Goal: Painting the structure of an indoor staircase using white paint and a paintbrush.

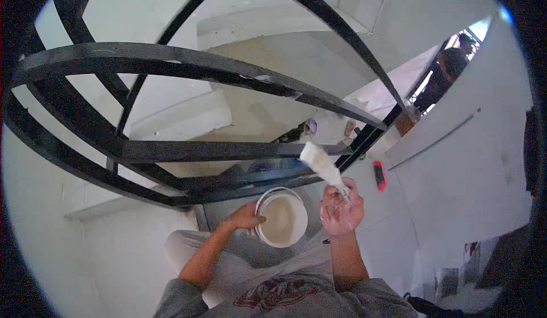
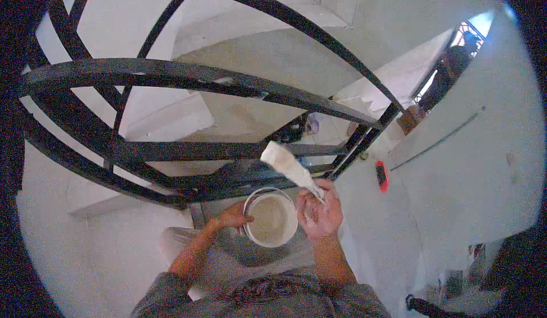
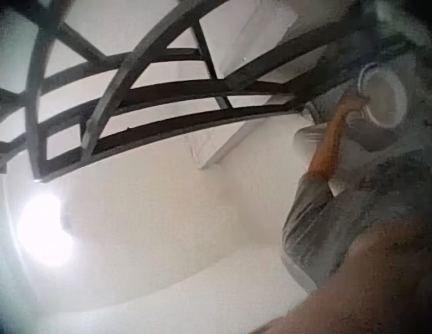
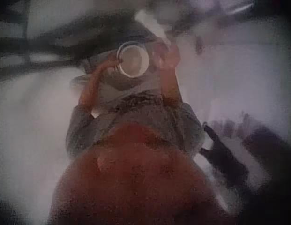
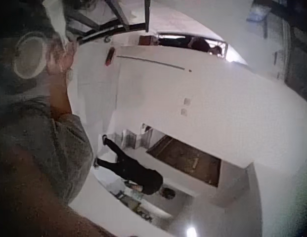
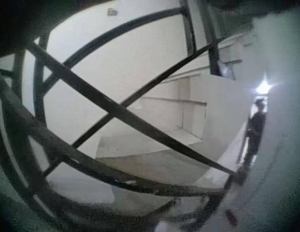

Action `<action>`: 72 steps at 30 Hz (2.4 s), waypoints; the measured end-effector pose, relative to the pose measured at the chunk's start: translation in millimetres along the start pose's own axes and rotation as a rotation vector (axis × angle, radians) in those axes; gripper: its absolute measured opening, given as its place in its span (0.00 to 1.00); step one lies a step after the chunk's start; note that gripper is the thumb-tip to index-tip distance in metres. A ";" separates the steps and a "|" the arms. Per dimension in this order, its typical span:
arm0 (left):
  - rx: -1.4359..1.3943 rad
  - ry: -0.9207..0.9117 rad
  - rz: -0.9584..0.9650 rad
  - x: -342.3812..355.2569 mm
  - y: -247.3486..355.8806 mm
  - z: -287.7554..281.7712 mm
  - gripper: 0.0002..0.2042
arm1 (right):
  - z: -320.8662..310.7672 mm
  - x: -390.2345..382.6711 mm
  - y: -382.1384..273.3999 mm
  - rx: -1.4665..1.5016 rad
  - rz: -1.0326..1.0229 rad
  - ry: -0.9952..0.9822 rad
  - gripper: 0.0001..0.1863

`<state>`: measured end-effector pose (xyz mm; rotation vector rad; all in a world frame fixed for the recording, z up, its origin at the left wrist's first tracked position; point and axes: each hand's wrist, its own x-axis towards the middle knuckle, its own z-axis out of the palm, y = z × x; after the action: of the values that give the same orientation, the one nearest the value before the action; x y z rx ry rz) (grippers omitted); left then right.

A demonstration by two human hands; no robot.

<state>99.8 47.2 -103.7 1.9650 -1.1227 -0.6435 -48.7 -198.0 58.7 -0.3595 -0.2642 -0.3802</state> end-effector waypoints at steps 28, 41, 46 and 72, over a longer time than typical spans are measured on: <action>-0.269 -0.098 -0.498 -54.9 40.7 8.1 0.31 | 132.2 165.9 -56.0 -1.732 -0.655 -0.156 0.12; -0.278 -0.080 -0.409 -55.0 8.5 15.3 0.31 | 134.3 171.2 -83.4 -2.223 -0.742 -0.755 0.19; -0.255 -0.089 -0.455 -52.0 0.7 15.9 0.31 | 158.1 149.9 -85.3 -2.327 -0.615 -0.680 0.19; -0.369 0.013 -0.421 -35.2 3.1 9.7 0.33 | 227.3 166.6 -46.0 -2.098 -0.642 -0.207 0.11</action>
<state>74.2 73.4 -105.0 1.8806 -0.5291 -0.9793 40.4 -201.7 330.0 -2.4170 -0.0712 -1.1852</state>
